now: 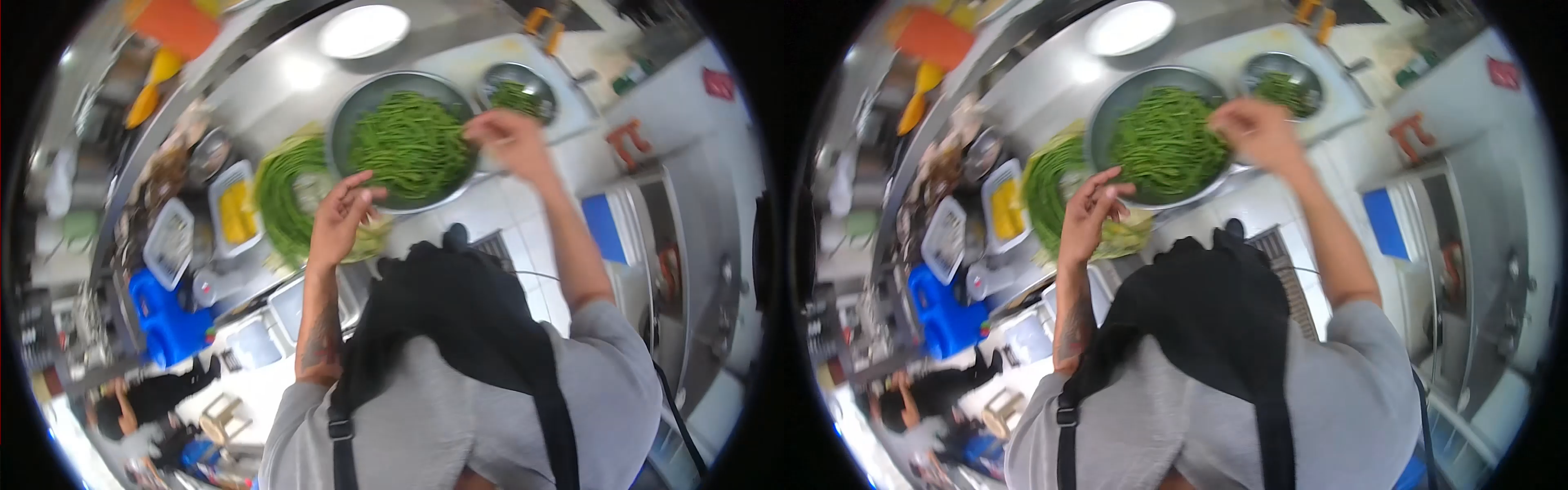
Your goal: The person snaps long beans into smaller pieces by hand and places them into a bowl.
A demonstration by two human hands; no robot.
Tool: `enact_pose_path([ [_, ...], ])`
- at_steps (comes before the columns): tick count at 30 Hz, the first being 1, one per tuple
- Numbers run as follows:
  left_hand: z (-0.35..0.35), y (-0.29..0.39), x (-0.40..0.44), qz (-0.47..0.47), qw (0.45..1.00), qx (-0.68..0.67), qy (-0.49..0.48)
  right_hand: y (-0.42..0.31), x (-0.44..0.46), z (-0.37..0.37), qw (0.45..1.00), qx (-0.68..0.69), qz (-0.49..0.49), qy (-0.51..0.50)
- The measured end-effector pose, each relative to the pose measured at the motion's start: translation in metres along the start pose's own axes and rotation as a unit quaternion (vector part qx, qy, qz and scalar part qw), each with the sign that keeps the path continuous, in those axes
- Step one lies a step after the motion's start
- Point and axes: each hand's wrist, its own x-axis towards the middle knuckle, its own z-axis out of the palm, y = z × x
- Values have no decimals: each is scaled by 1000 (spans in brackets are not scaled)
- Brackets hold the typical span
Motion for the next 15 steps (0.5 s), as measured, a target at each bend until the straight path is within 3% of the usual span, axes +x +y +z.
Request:
enact_pose_path([
  [1, -24, -8, -2, 1, 991, 68, 112, 31, 14, -21, 996, -48, -11, 77],
  [2, -46, -21, -3, 0, 968, 132, 214, 15, 18, -40, 935, -335, -25, 116],
  [4, -109, -59, 5, -47, 914, 206, 346, 8, 18, -61, 904, -407, 8, 130],
  [5, -139, -71, 13, -66, 879, 306, 360, 9, 16, -57, 905, -405, 7, 129],
  [6, -159, -81, 23, -85, 834, 400, 371, 9, 14, -54, 950, -294, -8, 100],
  [7, -166, -90, 36, -86, 833, 400, 373, 9, 12, -51, 981, -179, -23, 71],
  [9, -175, -102, 57, 28, 769, 577, 274, -4, 6, -28, 992, -128, 18, 9],
  [10, -171, -112, 66, 27, 768, 577, 275, -15, 3, -14, 994, -78, 58, -52],
  [12, -160, -125, 82, 87, 746, 634, 184, -44, -1, 13, 990, -109, 52, -66],
  [13, -162, -120, 81, 89, 743, 638, 183, -55, -2, 24, 985, -142, 50, -79],
  [15, -162, -102, 80, 104, 776, 600, 164, -61, -4, 34, 989, -116, 6, -86],
])
